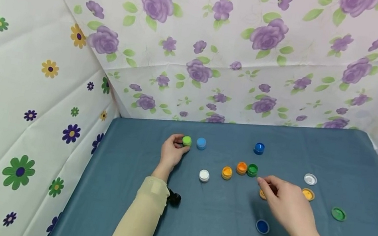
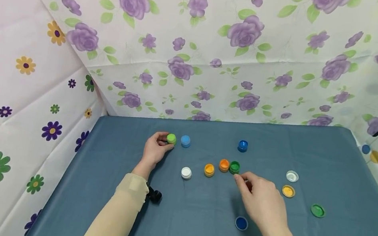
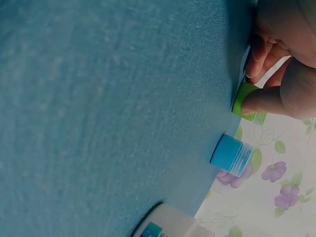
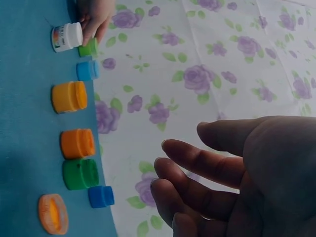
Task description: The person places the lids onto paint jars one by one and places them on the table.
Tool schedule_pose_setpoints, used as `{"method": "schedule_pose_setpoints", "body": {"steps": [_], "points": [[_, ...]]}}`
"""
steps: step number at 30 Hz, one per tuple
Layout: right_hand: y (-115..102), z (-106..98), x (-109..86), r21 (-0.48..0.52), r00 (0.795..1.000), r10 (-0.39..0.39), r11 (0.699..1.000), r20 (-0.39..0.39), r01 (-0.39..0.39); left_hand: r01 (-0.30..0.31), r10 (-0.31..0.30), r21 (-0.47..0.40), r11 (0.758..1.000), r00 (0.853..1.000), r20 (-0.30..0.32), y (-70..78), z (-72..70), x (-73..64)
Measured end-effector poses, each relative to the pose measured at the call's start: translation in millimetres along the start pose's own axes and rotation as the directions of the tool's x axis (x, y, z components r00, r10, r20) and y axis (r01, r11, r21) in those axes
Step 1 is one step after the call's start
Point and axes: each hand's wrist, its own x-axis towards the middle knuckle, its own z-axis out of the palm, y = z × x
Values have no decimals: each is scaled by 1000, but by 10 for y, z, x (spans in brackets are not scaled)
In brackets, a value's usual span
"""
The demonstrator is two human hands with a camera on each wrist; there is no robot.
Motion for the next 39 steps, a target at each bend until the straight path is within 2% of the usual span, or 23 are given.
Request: {"method": "schedule_pose_setpoints", "body": {"steps": [5,10,14,18,22,25,28,31,35,39], "points": [[63,62,-7,-8,1000,6,1000,23,-6,2,-2,-36,999,1000,6,-32,-21,-26],[162,85,-27,-19,999,25,1000,48,-24,37,-34,-137,990,999,18,-52,-62,-119],[261,92,-40,-22,996,36,999,86,-34,47,-45,-192,980,999,13,-59,-127,-282],[357,81,-60,-20,994,48,999,100,-46,16,-12,-202,979,1000,20,-44,-179,-503],[447,42,-73,-19,993,59,998,107,-57,-12,33,-212,977,995,99,-14,-218,-706],[523,-2,-62,-17,993,55,998,104,-54,-25,67,-211,977,979,195,13,-228,-808],[621,-56,-47,-20,996,43,999,79,-42,-37,83,-165,986,956,282,50,-202,-871],[721,-113,-21,-25,998,44,999,54,-42,-47,67,-67,997,941,333,85,-167,-913],[835,-204,17,-24,998,59,998,34,-58,-90,53,88,992,933,355,116,-107,-953],[923,-257,52,-27,998,63,998,24,-62,-161,93,181,970,937,337,106,-27,-983]]}}
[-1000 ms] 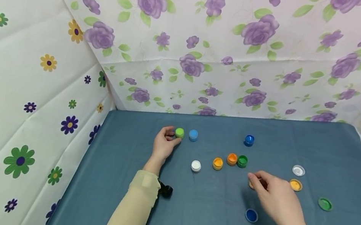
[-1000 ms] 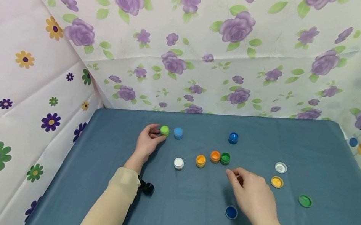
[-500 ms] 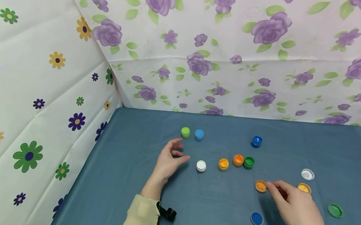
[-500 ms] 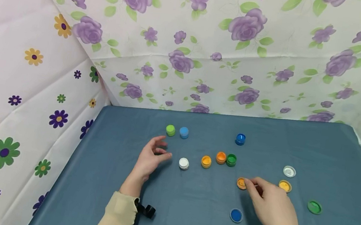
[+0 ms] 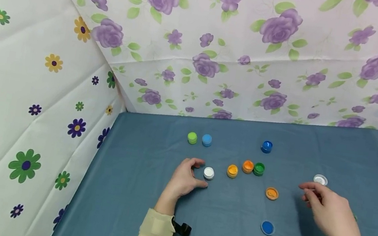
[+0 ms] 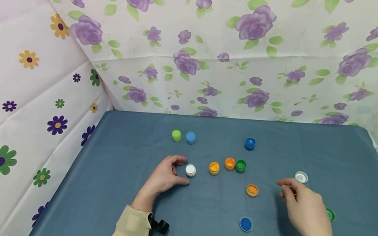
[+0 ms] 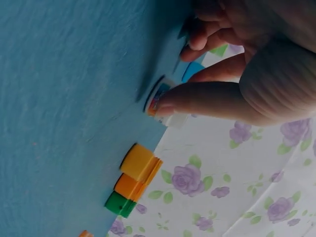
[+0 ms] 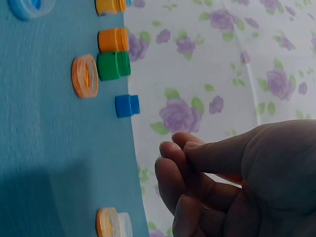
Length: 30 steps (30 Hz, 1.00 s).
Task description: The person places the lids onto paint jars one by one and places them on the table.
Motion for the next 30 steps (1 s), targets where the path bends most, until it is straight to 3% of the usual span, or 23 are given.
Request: {"method": "schedule_pose_setpoints", "body": {"steps": [9,23,27,30], "points": [[68,27,50,13,1000,18,1000,20,-19,-13,14,3,1000,997,-74,15,118,-9],[226,-62,93,6,996,86,996,39,-87,-16,15,-24,1000,997,-76,3,94,-5],[325,-137,128,-20,993,119,993,13,-119,-27,21,-70,997,996,-89,-25,85,-2],[395,-186,194,-45,991,130,991,11,-129,-79,67,-129,989,993,-96,-35,83,10]]}}
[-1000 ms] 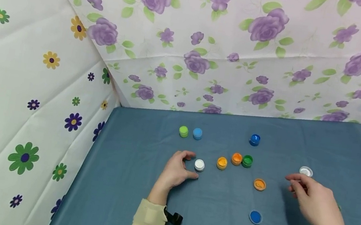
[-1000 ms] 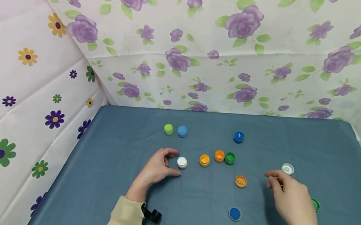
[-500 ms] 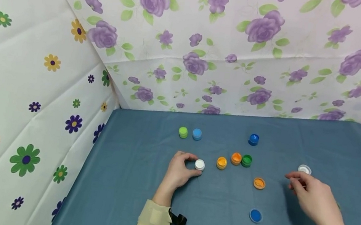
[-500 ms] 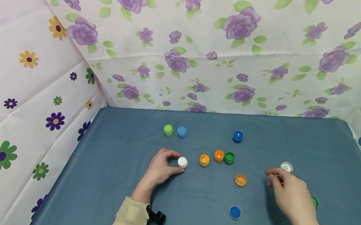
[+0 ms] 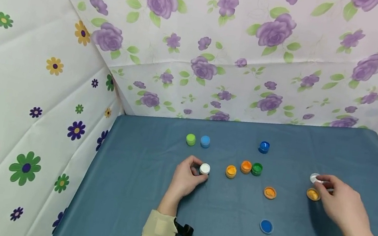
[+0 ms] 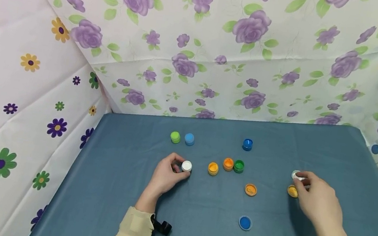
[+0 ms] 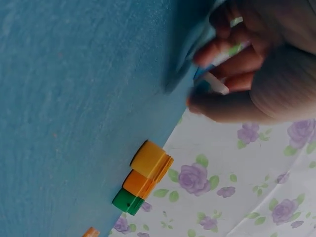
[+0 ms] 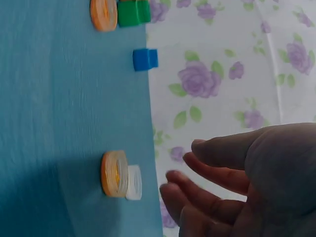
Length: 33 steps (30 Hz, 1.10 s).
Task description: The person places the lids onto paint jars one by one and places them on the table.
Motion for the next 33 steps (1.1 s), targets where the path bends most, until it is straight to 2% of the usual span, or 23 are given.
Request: {"method": "schedule_pose_setpoints", "body": {"steps": [3,7,10,14,18,26,29,33], "points": [[50,-13,90,-44,1000,6,999,24,-5,-85,86,-57,995,996,25,11,3,2],[109,12,188,-100,999,17,995,41,-13,-188,203,-154,970,975,89,51,15,-7],[144,44,231,-113,997,19,994,69,-12,-226,267,-263,938,954,135,77,21,-16],[157,75,268,-120,996,21,993,90,-10,-232,323,-410,882,931,168,119,16,-23],[131,89,309,-125,998,17,992,63,-9,-234,349,-477,847,922,168,150,11,-21],[135,55,398,-120,997,39,992,61,-32,-238,371,-511,826,912,176,178,17,-26],[153,62,413,-115,997,47,992,53,-40,-233,370,-523,820,912,174,177,17,-34],[164,67,400,-96,998,63,993,5,-62,-223,365,-537,813,915,172,168,22,-31]]}}
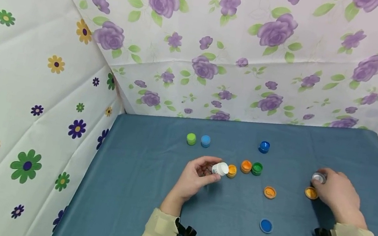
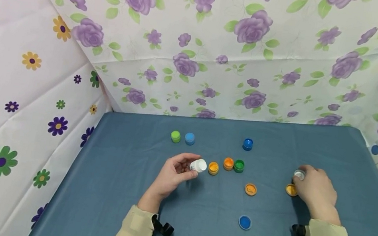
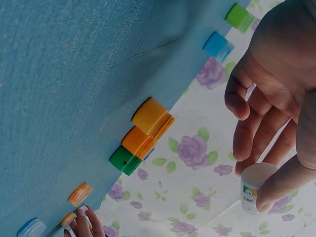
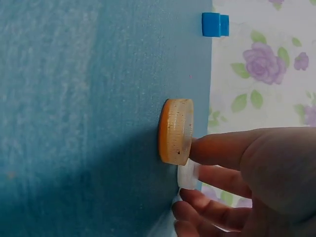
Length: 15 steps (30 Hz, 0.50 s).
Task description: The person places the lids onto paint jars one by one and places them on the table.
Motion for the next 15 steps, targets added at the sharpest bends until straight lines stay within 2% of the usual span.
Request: {"method": "schedule_pose_setpoints", "body": {"steps": [4,6,8,10,13,15], "points": [[-92,24,-113,82,996,17,997,-89,-10,13,-14,-9,1000,1000,-7,-15,8,1],[-212,59,-215,156,991,-6,987,-134,27,21,-21,-22,1000,1000,-5,-10,21,-5],[-372,106,-341,251,986,-39,965,-165,80,28,-28,-39,999,1000,4,-4,39,-9],[-544,157,-472,364,979,-101,918,-178,161,35,-34,-56,998,999,16,1,59,-9],[-826,219,-646,527,966,-184,811,-179,252,39,-38,-62,997,999,24,5,79,0],[-1026,248,-729,614,959,-229,737,-166,282,40,-38,-61,997,999,27,9,82,4]]}}
